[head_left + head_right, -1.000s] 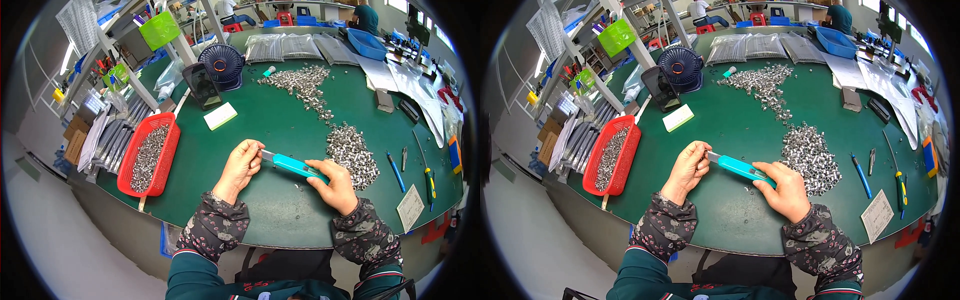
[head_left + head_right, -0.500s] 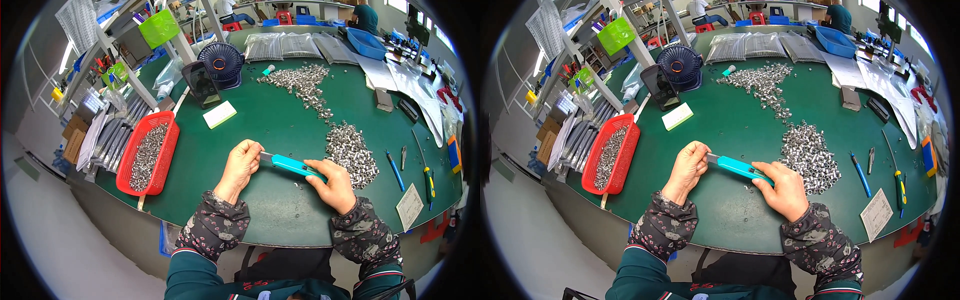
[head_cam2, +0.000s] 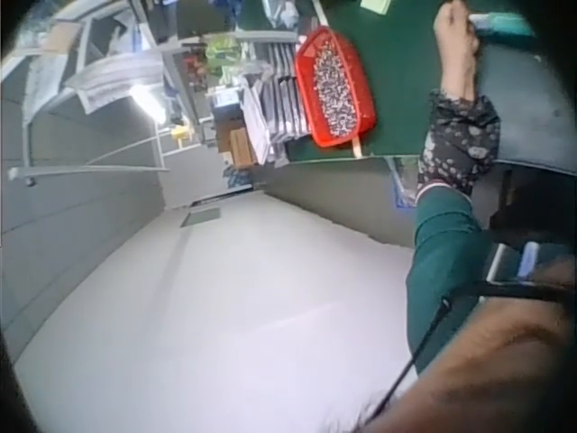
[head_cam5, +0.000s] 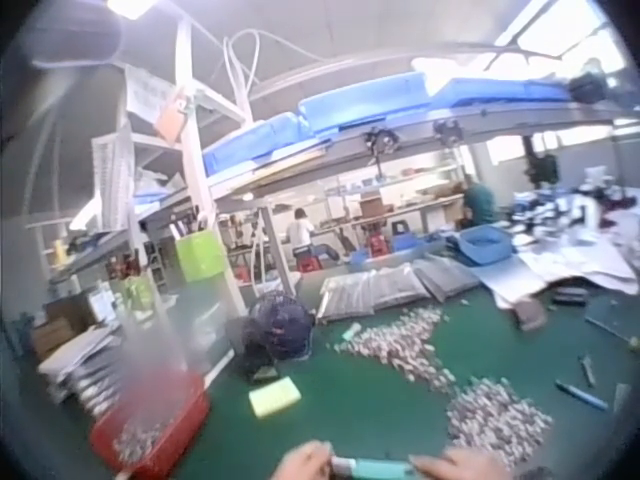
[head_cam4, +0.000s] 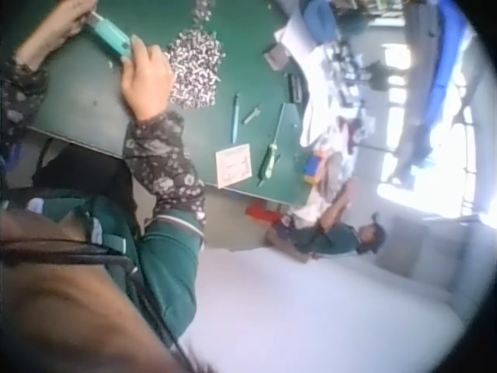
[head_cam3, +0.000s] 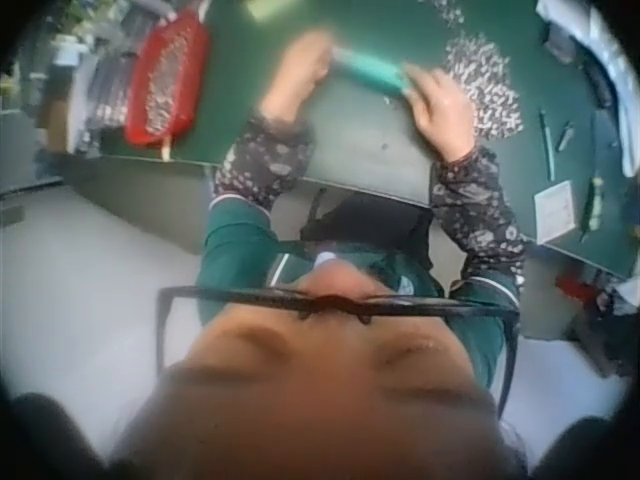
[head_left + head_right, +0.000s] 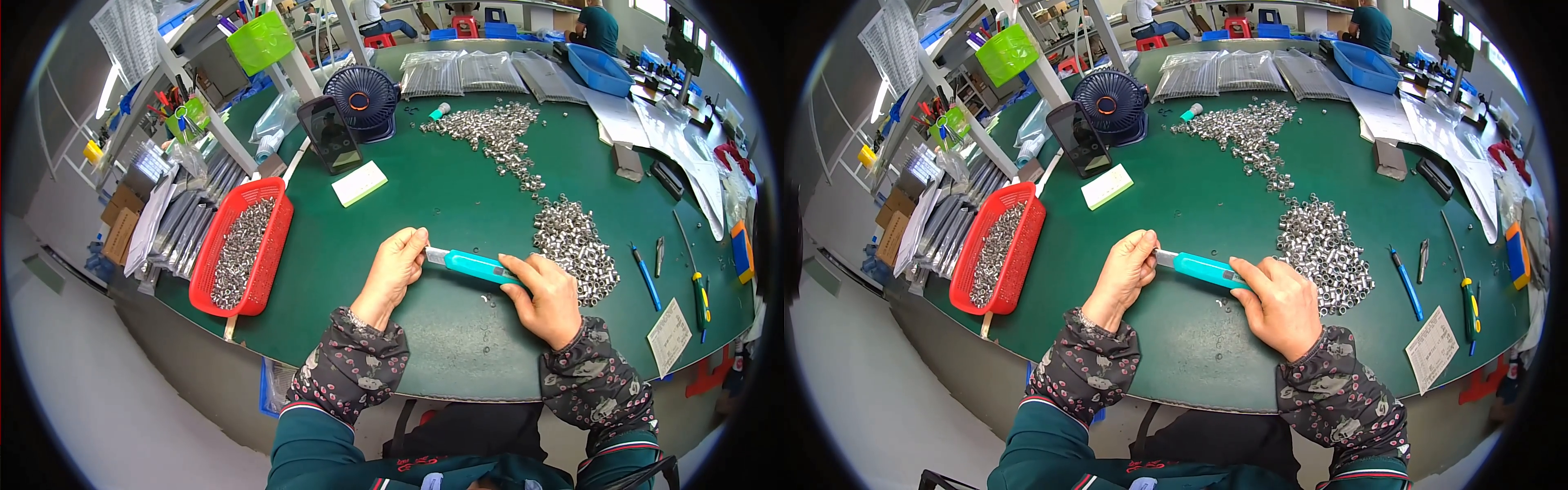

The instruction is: Using a utility knife to scrape and trim excess material from small metal or plastic components at a factory workstation.

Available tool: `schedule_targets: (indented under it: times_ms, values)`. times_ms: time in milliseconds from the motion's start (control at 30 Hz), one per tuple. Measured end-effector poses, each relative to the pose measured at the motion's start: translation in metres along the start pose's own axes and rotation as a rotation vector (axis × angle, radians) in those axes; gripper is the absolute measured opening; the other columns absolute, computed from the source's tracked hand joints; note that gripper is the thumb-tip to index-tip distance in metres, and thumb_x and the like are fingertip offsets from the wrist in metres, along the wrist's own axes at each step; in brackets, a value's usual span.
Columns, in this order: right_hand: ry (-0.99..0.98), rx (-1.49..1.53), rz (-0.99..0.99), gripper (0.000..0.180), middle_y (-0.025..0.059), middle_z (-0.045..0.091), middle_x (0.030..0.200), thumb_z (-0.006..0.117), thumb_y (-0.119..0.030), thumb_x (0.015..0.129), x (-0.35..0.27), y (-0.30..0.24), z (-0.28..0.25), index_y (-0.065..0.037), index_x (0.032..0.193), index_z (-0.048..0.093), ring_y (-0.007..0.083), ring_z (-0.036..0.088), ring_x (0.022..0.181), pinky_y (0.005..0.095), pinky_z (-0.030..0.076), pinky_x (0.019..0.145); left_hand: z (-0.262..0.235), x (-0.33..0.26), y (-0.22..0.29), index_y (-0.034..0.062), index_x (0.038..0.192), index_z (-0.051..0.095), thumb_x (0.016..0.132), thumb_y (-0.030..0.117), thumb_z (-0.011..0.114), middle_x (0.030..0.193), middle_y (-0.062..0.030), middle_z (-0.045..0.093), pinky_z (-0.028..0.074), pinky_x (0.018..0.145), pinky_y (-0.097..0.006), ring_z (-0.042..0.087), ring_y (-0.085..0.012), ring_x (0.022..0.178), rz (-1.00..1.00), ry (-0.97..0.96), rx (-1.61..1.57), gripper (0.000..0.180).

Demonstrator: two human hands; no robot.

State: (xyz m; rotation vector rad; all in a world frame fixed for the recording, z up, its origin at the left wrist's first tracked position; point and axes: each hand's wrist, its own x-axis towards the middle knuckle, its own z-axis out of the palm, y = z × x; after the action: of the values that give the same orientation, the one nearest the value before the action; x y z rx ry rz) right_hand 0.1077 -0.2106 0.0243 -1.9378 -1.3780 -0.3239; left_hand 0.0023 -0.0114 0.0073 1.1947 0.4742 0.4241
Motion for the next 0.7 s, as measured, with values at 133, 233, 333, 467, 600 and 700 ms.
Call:
schedule_targets:
  times_ms: [133, 233, 333, 467, 600, 700]
  values:
    - [0.002, -0.011, -0.024, 0.033, 0.0055, 0.046, 0.065, 0.064, -0.011, 0.064, -0.0003, 0.0011, 0.0002, -0.009, 0.096, 0.057, 0.0209, 0.049, 0.059, 0.0324, 0.04, 0.05, -0.0039, 0.0014, -0.0009, 0.0067, 0.069, 0.046, 0.084, 0.03, 0.051, 0.057, 0.0018, 0.039, 0.017, 0.033, -0.015, 0.025, -0.0013, 0.039, -0.01, -0.025, 0.019, 0.028]
    - [0.019, -0.038, -0.056, 0.035, 0.0052, 0.046, 0.065, 0.065, -0.01, 0.063, 0.0007, 0.0015, -0.0003, -0.009, 0.097, 0.057, 0.0205, 0.049, 0.059, 0.0319, 0.04, 0.05, -0.005, 0.0018, 0.0008, 0.007, 0.068, 0.046, 0.084, 0.031, 0.051, 0.058, 0.0017, 0.04, 0.017, 0.033, -0.015, 0.026, -0.0014, 0.04, -0.041, -0.037, 0.054, 0.029]
    - [0.037, -0.058, -0.094, 0.037, 0.0048, 0.045, 0.065, 0.066, -0.01, 0.061, 0.0016, 0.0023, -0.0011, -0.009, 0.097, 0.057, 0.0201, 0.049, 0.059, 0.0315, 0.04, 0.049, -0.0059, 0.0019, 0.0031, 0.007, 0.068, 0.047, 0.085, 0.03, 0.049, 0.053, 0.0024, 0.04, 0.017, 0.032, -0.016, 0.026, -0.0015, 0.036, -0.076, -0.036, 0.089, 0.028]
    - [0.042, -0.134, -0.145, 0.039, 0.0042, 0.044, 0.064, 0.066, -0.01, 0.06, 0.0035, 0.0048, -0.0045, -0.01, 0.098, 0.057, 0.0194, 0.047, 0.058, 0.0311, 0.038, 0.048, -0.0066, 0.0028, 0.0046, 0.0079, 0.067, 0.047, 0.083, 0.032, 0.052, 0.058, 0.0019, 0.041, 0.018, 0.033, -0.015, 0.027, -0.0013, 0.04, -0.103, -0.083, 0.114, 0.03]
    - [0.071, -0.198, -0.217, 0.038, 0.0033, 0.043, 0.064, 0.065, -0.009, 0.059, 0.0066, 0.0056, -0.0061, -0.01, 0.097, 0.058, 0.0179, 0.046, 0.057, 0.0302, 0.035, 0.047, -0.0059, 0.0024, 0.0073, 0.0082, 0.066, 0.047, 0.083, 0.031, 0.052, 0.058, 0.0022, 0.042, 0.018, 0.033, -0.015, 0.027, -0.0012, 0.039, -0.141, -0.107, 0.132, 0.029]
    - [0.087, -0.288, -0.28, 0.037, 0.0029, 0.043, 0.065, 0.062, -0.008, 0.059, 0.007, 0.0055, -0.008, -0.009, 0.097, 0.059, 0.017, 0.044, 0.056, 0.0292, 0.034, 0.046, -0.0099, 0.0038, 0.0053, 0.0083, 0.065, 0.047, 0.083, 0.031, 0.053, 0.058, 0.0023, 0.042, 0.018, 0.033, -0.015, 0.026, -0.0009, 0.039, -0.172, -0.127, 0.125, 0.029]
